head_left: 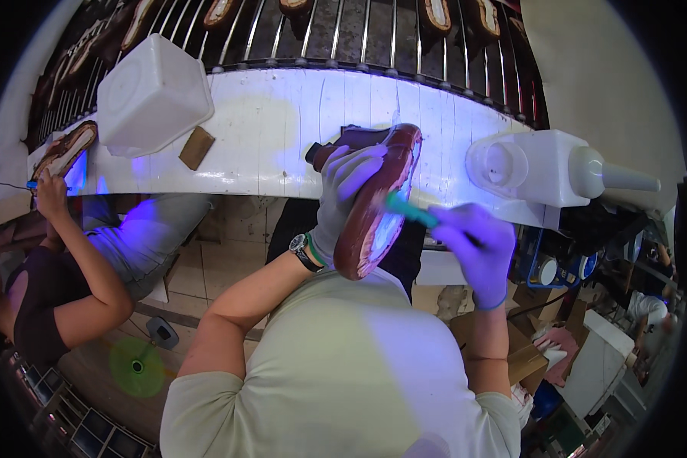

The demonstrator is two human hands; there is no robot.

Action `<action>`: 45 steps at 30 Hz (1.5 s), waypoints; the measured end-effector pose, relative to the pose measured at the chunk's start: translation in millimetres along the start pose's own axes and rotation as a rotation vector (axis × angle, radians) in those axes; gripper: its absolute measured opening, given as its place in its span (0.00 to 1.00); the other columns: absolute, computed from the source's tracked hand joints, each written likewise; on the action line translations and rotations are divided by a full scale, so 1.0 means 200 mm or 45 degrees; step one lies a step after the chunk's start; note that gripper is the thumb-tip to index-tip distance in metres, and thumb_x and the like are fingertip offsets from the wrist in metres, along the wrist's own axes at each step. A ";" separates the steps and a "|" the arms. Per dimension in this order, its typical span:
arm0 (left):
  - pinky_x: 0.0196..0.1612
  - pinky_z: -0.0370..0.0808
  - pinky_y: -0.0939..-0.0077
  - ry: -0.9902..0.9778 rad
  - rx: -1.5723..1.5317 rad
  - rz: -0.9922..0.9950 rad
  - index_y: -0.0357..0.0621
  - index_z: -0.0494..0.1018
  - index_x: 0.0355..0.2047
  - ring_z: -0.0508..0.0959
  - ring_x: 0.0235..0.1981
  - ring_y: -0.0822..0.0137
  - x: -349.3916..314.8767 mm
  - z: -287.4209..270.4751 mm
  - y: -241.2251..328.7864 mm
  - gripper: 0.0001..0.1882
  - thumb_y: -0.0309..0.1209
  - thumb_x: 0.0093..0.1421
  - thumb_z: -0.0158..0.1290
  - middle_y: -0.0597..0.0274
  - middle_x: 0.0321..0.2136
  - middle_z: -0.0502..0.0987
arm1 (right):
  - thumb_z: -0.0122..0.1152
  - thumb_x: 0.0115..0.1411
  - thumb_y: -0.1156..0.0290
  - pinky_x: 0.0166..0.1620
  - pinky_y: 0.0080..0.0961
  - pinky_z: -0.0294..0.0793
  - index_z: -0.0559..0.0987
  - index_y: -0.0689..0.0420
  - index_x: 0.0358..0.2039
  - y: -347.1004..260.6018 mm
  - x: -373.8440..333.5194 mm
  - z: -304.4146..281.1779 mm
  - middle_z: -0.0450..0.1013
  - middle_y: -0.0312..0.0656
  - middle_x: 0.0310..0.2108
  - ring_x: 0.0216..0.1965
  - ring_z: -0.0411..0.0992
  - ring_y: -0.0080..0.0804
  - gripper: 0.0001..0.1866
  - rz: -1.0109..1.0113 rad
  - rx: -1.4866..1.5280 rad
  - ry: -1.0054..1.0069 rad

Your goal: Applying glue to the bottom and side edges of leather shoe uppers on a conveyor production line using a brush.

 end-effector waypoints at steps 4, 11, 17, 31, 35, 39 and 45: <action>0.59 0.61 0.54 -0.223 -0.115 -0.273 0.46 0.64 0.56 0.68 0.54 0.56 0.05 -0.02 0.03 0.32 0.33 0.51 0.62 0.57 0.53 0.69 | 0.71 0.48 0.75 0.23 0.18 0.64 0.84 0.57 0.39 -0.03 0.04 -0.02 0.75 0.39 0.23 0.19 0.68 0.21 0.15 -0.010 0.025 0.036; 0.53 0.63 0.59 -0.451 -0.153 -0.238 0.48 0.67 0.56 0.69 0.49 0.57 0.19 -0.13 0.12 0.30 0.37 0.52 0.58 0.60 0.54 0.67 | 0.69 0.45 0.77 0.25 0.19 0.68 0.84 0.58 0.37 -0.19 0.03 -0.07 0.77 0.40 0.24 0.22 0.74 0.24 0.15 -0.247 -0.105 -0.067; 0.50 0.66 0.58 -0.690 -0.166 -0.050 0.48 0.65 0.58 0.70 0.47 0.54 0.31 -0.22 0.16 0.41 0.40 0.42 0.65 0.58 0.55 0.67 | 0.72 0.45 0.71 0.25 0.24 0.70 0.84 0.54 0.39 -0.20 0.10 -0.13 0.75 0.39 0.25 0.21 0.72 0.30 0.17 -0.519 -0.233 -0.008; 0.46 0.76 0.72 -1.290 -0.819 -0.554 0.40 0.72 0.49 0.78 0.41 0.70 0.52 -0.20 -0.12 0.33 0.36 0.43 0.71 0.61 0.42 0.79 | 0.69 0.51 0.71 0.23 0.23 0.65 0.84 0.53 0.39 -0.25 0.31 -0.28 0.74 0.37 0.23 0.21 0.70 0.26 0.13 -0.618 -0.519 -0.067; 0.55 0.72 0.71 -1.277 -0.868 -0.637 0.42 0.68 0.55 0.74 0.49 0.70 0.56 -0.18 -0.13 0.42 0.32 0.38 0.74 0.61 0.50 0.75 | 0.68 0.52 0.74 0.24 0.21 0.64 0.84 0.59 0.36 -0.23 0.32 -0.28 0.73 0.39 0.21 0.20 0.68 0.24 0.10 -0.239 -0.259 0.244; 0.55 0.71 0.71 -1.323 -0.855 -0.652 0.42 0.68 0.55 0.74 0.48 0.69 0.59 -0.17 -0.12 0.42 0.33 0.39 0.74 0.62 0.50 0.75 | 0.67 0.54 0.72 0.24 0.22 0.66 0.84 0.57 0.36 -0.26 0.38 -0.26 0.73 0.39 0.23 0.19 0.69 0.26 0.09 -0.294 -0.234 0.115; 0.55 0.71 0.69 -1.339 -0.683 -0.577 0.41 0.71 0.52 0.75 0.47 0.67 0.59 -0.21 -0.20 0.37 0.34 0.41 0.73 0.61 0.47 0.76 | 0.67 0.52 0.69 0.28 0.28 0.69 0.84 0.56 0.36 -0.26 0.34 -0.38 0.72 0.38 0.21 0.22 0.72 0.32 0.10 -0.424 -0.597 -0.343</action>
Point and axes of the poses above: each hand's wrist, its own x-axis towards the middle knuckle, its own z-axis out of the palm, y = z × x, the point moved 2 cm from there along x, towards the middle knuckle
